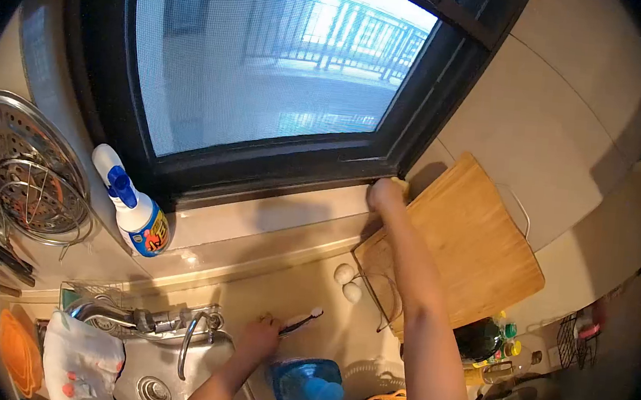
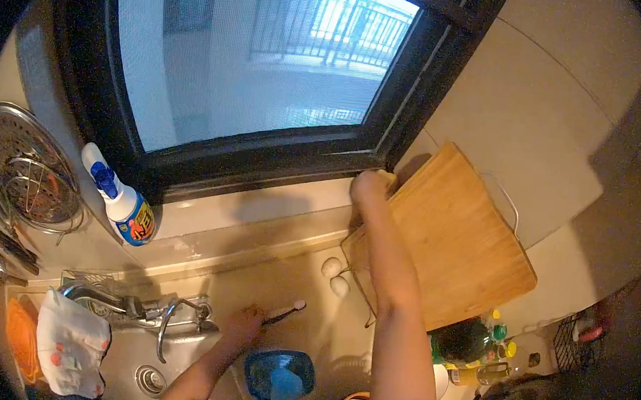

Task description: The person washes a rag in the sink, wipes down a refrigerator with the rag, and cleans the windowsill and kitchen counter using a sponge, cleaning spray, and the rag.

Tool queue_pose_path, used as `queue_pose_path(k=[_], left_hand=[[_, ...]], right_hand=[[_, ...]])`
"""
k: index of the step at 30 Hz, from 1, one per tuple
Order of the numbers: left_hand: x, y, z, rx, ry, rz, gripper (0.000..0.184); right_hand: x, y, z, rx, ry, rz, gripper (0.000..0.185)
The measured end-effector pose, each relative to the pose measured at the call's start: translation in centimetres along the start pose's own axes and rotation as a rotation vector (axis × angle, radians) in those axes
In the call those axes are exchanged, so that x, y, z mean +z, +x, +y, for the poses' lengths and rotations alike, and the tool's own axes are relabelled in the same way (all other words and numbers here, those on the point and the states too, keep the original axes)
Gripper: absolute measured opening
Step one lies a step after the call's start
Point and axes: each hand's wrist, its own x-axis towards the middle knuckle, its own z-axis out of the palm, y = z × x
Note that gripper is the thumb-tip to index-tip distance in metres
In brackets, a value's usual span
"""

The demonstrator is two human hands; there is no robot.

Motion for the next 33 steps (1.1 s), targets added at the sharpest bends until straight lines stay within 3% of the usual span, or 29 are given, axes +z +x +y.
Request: queue_pose_path(k=[2,4,5,7,8,9,10,11,12,13,14,15,17,19,21,23,25,26,27,29,30,31,33], left_hand=[[-0.9,-0.1,0.2,0.009,0.014,-0.029,0.022],[0.2,0.2,0.4,0.030,0.004,-0.018,0.025],[0.4,0.4,0.4,0.056,-0.001,0.007,0.028],[-0.8,0.5,1.1,0.073,-0.060,-0.048,0.034],[-1.2,0.5,1.6,0.101,-0.125,-0.104,0.041],[0.4,0.6,1.3,0.096,-0.128,-0.099,0.041],[3.4,1.0,0.5,0.235,-0.059,0.288,0.048],[4.1,1.2,0.7,0.309,-0.028,0.476,0.051],[4.6,1.3,0.9,0.369,0.015,0.669,0.054],[3.4,1.4,0.8,0.292,-0.042,0.311,0.056],[2.2,1.7,0.3,0.206,-0.088,-0.046,0.057],[1.4,1.8,-0.4,0.208,-0.071,-0.062,0.057],[0.4,1.5,-0.9,0.306,-0.233,-0.012,0.046],[2.1,1.2,-2.1,0.239,-0.223,0.052,0.038],[-0.5,1.1,-1.3,0.175,-0.207,0.126,0.031],[-4.1,0.3,0.3,0.087,-0.398,0.284,0.020],[-2.4,-1.2,-0.6,0.099,-0.390,0.276,0.019],[-1.5,-1.5,-1.5,0.127,-0.370,0.292,0.018],[-0.2,-1.9,-2.5,0.128,-0.370,0.303,0.018],[2.9,-2.5,-3.2,0.172,-0.294,0.367,0.018],[1.3,-3.8,-2.2,0.165,-0.304,0.344,0.018],[-0.7,-5.2,-1.4,0.106,-0.358,0.412,0.019],[-1.9,-5.3,-1.2,0.052,-0.402,0.515,0.021]], right_hand=[[-2.1,1.1,0.4,-0.003,0.009,-0.058,0.025],[-1.1,1.6,-0.1,0.228,0.190,-0.020,0.024],[-2.1,0.5,-0.5,0.225,0.194,-0.022,0.024],[-5.6,-3.1,-2.3,0.019,0.175,-0.026,0.022],[-4.4,-3.4,-3.9,-0.034,0.366,-0.058,0.017],[-1.0,-4.2,-6.0,-0.274,0.272,0.260,0.010],[-1.5,-7.3,-8.2,-0.521,0.301,0.544,0.007],[-2.0,-9.9,-11.5,-0.490,0.580,0.582,0.006],[-2.5,-11.1,-13.8,-0.559,1.024,0.313,0.003],[-3.1,-11.5,-13.6,-0.552,1.036,0.317,0.003],[-3.9,-11.8,-13.4,-0.656,1.015,0.545,0.003],[-4.1,-12.1,-13.2,-0.748,0.982,0.769,0.004],[-2.3,-9.7,-7.0,-0.547,0.833,0.473,0.005],[-1.1,-7.0,-3.1,-0.180,0.762,0.595,0.008],[-0.3,-6.9,-4.5,-0.250,0.705,0.527,0.007],[-1.1,-6.2,-4.5,-0.325,0.649,0.458,0.006],[-2.7,-6.5,-1.8,-0.177,0.524,0.013,0.005],[-1.3,-5.7,-1.0,-0.114,0.726,0.395,0.004],[-1.4,-6.1,-2.0,-0.121,0.723,0.403,0.004],[-2.1,-7.5,-3.8,-0.419,0.804,0.256,0.004],[-3.0,-7.8,-3.2,-0.290,0.840,0.176,0.004],[-3.2,-7.2,-2.0,-0.304,0.649,0.131,0.004],[-4.1,-6.0,-0.6,-0.268,0.574,0.117,0.004]])
